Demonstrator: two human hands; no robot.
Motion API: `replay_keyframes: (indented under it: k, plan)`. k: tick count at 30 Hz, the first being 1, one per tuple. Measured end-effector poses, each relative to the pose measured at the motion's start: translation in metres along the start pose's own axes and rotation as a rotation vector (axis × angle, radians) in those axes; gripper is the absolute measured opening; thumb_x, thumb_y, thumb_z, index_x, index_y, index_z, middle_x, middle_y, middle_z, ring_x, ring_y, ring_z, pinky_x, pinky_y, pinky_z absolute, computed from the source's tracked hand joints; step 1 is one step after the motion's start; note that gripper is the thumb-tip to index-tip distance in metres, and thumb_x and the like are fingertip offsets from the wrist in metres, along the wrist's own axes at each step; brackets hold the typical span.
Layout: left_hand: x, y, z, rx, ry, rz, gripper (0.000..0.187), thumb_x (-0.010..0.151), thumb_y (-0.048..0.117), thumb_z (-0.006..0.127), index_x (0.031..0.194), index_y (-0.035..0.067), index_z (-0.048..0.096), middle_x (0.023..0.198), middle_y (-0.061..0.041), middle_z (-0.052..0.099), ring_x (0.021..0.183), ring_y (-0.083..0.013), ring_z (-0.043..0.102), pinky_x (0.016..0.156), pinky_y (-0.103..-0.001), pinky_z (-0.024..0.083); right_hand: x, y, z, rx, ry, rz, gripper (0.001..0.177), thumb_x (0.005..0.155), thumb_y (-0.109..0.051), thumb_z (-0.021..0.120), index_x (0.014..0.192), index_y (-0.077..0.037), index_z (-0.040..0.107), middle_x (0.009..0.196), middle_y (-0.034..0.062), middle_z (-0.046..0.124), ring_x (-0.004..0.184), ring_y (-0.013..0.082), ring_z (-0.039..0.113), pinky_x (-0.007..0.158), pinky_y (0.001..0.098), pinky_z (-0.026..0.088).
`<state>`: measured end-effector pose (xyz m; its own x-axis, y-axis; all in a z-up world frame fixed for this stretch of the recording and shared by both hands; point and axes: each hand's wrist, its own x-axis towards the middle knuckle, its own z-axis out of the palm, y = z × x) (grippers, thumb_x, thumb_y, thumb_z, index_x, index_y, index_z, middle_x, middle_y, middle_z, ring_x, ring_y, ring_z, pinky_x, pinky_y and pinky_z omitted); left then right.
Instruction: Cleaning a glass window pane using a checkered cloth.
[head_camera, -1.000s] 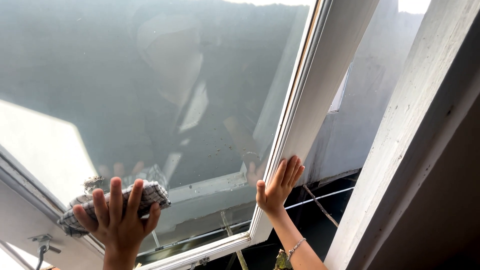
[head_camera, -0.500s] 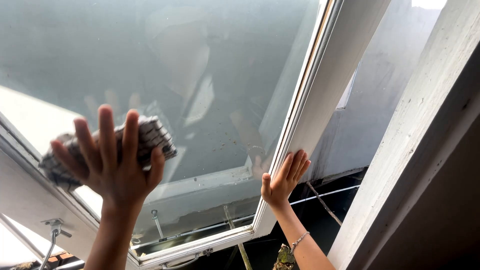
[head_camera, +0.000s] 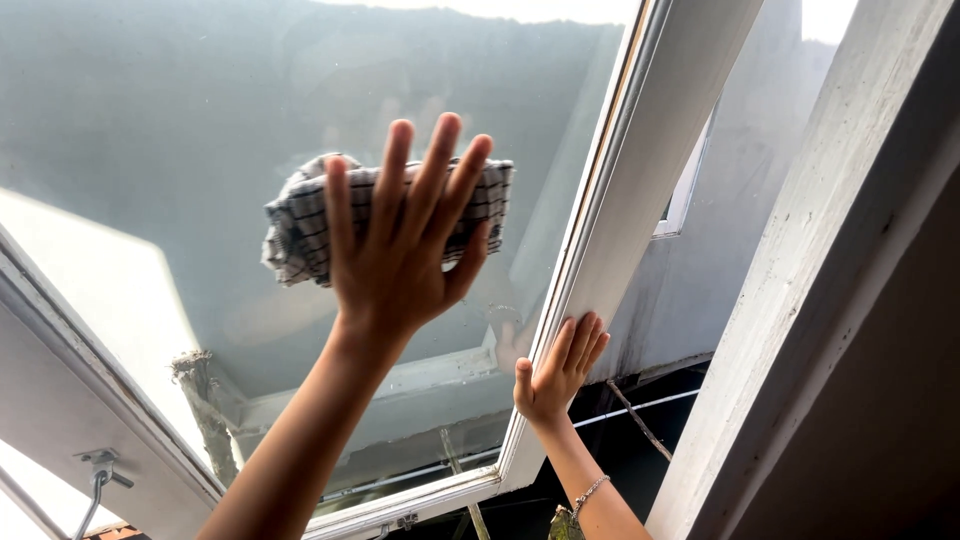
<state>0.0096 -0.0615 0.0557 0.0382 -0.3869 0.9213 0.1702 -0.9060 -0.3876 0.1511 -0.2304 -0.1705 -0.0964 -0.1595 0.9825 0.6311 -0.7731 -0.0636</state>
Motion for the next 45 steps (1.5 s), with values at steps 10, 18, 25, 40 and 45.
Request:
replay_keyframes:
  k: [10,18,25,40,45]
  plan:
    - [-0.009,0.061,0.023,0.051,0.029,0.122,0.057,0.117,0.056,0.029,0.168,0.029,0.027,0.171,0.004,0.028,0.156,-0.0205,0.022,0.126,-0.051,0.009,-0.002,0.001,0.0,0.015,-0.021,0.019,0.075,0.109,-0.055,0.02,0.161,-0.001,0.016,0.17,0.0213,0.009,0.161,0.0361,0.006,0.134,0.0557,0.001]
    - [-0.05,0.11,0.048,-0.058,0.211,-0.002,0.065,0.099,0.051,0.032,0.162,0.034,0.032,0.167,0.011,0.035,0.154,-0.0082,0.031,0.127,-0.044,0.016,-0.007,0.018,0.012,-0.1,0.07,-0.096,0.073,0.105,-0.042,0.023,0.151,0.013,0.035,0.159,0.0376,0.027,0.15,0.0505,0.019,0.119,0.0623,0.011]
    - [-0.095,0.114,0.049,-0.05,0.189,0.011,0.064,0.099,0.049,0.027,0.161,0.037,0.032,0.166,0.015,0.036,0.152,-0.0036,0.031,0.127,-0.041,0.012,-0.008,0.021,0.014,-0.13,0.09,-0.114,0.067,0.105,-0.033,0.021,0.15,0.014,0.039,0.156,0.0391,0.031,0.147,0.0519,0.024,0.118,0.0626,0.013]
    - [-0.166,0.097,0.035,0.036,0.014,0.162,0.054,0.111,0.052,0.031,0.162,0.036,0.033,0.164,0.013,0.037,0.153,-0.0093,0.026,0.125,-0.037,0.012,-0.004,0.003,0.002,0.009,0.013,0.012,0.06,0.113,-0.034,0.017,0.159,0.004,0.022,0.168,0.0233,0.014,0.16,0.0369,0.009,0.133,0.0542,0.005]
    - [-0.209,0.073,0.038,0.065,-0.008,0.122,0.055,0.109,0.056,0.033,0.162,0.039,0.032,0.165,0.011,0.034,0.155,-0.0122,0.02,0.128,-0.04,0.006,-0.001,0.002,0.002,0.011,0.022,-0.009,0.062,0.112,-0.037,0.015,0.159,0.004,0.022,0.168,0.0238,0.015,0.16,0.0376,0.011,0.133,0.0547,0.005]
